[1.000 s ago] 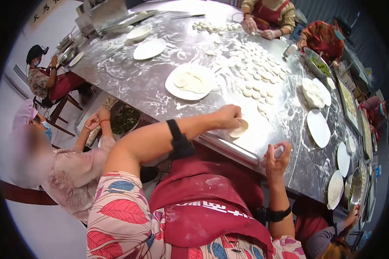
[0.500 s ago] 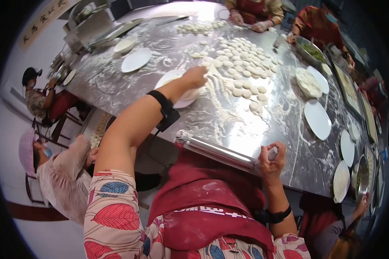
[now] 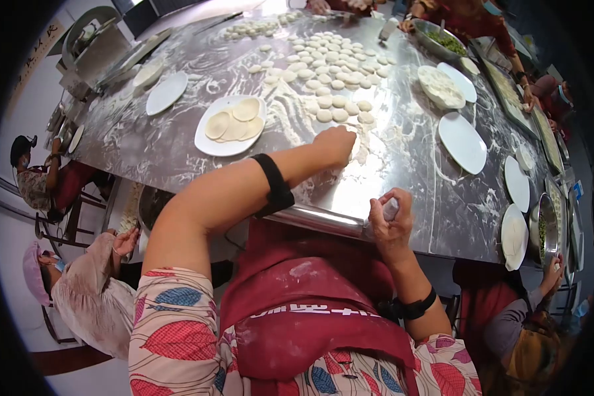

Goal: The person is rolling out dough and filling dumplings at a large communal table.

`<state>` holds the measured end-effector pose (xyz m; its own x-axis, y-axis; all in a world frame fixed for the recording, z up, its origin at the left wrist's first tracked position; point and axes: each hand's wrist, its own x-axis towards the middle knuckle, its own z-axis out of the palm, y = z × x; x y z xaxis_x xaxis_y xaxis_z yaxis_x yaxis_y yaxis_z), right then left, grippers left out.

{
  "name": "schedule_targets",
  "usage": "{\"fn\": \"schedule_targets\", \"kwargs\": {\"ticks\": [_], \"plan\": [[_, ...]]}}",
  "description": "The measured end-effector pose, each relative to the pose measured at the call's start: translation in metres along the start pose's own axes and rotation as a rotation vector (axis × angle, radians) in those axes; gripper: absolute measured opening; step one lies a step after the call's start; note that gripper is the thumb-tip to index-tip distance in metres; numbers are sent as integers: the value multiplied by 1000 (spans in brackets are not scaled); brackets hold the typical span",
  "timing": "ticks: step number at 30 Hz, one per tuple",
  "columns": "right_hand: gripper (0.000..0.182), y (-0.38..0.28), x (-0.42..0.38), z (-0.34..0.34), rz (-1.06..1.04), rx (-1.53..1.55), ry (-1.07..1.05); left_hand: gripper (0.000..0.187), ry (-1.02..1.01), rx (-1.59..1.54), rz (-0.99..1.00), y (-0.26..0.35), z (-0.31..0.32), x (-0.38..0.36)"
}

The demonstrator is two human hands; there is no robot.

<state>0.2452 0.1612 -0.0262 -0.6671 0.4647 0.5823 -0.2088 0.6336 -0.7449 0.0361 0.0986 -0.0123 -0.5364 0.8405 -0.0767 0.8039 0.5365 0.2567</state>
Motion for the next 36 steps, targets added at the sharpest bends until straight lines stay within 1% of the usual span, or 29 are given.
{"fn": "schedule_targets", "kwargs": {"ticks": [1,4,5,7,8,10,11,13,16,18,19,21,23,24,25,26,28,29,32,33,35,36], "plan": [[27,-3,1,-1,-18,-5,2,31,-59,2,-34,-4,-2,-2],[27,-3,-1,-1,20,22,-9,33,4,-41,19,-11,-11,-22],[27,0,-1,-1,8,14,-11,31,-56,-76,41,-14,-14,-23],[27,3,-3,-1,-13,-7,-16,26,-107,-359,30,-19,-14,-33],[27,1,-3,-1,15,41,-16,24,-132,-500,26,-22,-15,-39],[25,-4,-1,0,69,138,-17,19,-198,-553,1,-29,-8,-51],[25,-4,2,0,75,123,-39,17,-230,-581,-14,-32,-5,-56],[23,2,16,0,82,95,-85,15,-213,-606,-16,-32,-3,-61],[21,-5,55,10,8,12,-88,12,-197,-577,7,-28,-6,-62],[21,3,70,22,50,33,-86,11,-224,-552,-7,-23,-6,-60],[21,6,70,25,138,118,-124,11,-249,-545,-33,-22,-7,-57],[20,7,55,17,95,50,-97,10,-302,-550,-106,-25,-4,-53],[19,6,33,10,47,14,-52,9,-186,-516,-95,-27,-2,-61],[19,3,20,5,69,53,-54,9,-127,-493,-90,-28,-1,-67],[19,4,21,7,28,45,-37,8,-125,-575,-118,-30,-1,-72],[19,5,17,6,1,35,-17,9,-145,-584,-155,-30,0,-73],[19,9,38,13,63,-9,-49,10,-205,-595,-219,-21,-8,-80],[20,23,52,23,16,-84,-13,13,-127,-476,-130,-19,-3,-74],[22,22,74,35,164,6,-74,15,-37,-501,-56,-10,0,-63],[21,20,71,32,130,-15,-80,17,-116,-503,-18,-13,-1,-60],[21,12,50,14,60,-66,-105,16,-135,-409,20,-18,-1,-62],[20,6,35,7,56,-32,-100,16,-146,-362,37,-22,-1,-63]]}}
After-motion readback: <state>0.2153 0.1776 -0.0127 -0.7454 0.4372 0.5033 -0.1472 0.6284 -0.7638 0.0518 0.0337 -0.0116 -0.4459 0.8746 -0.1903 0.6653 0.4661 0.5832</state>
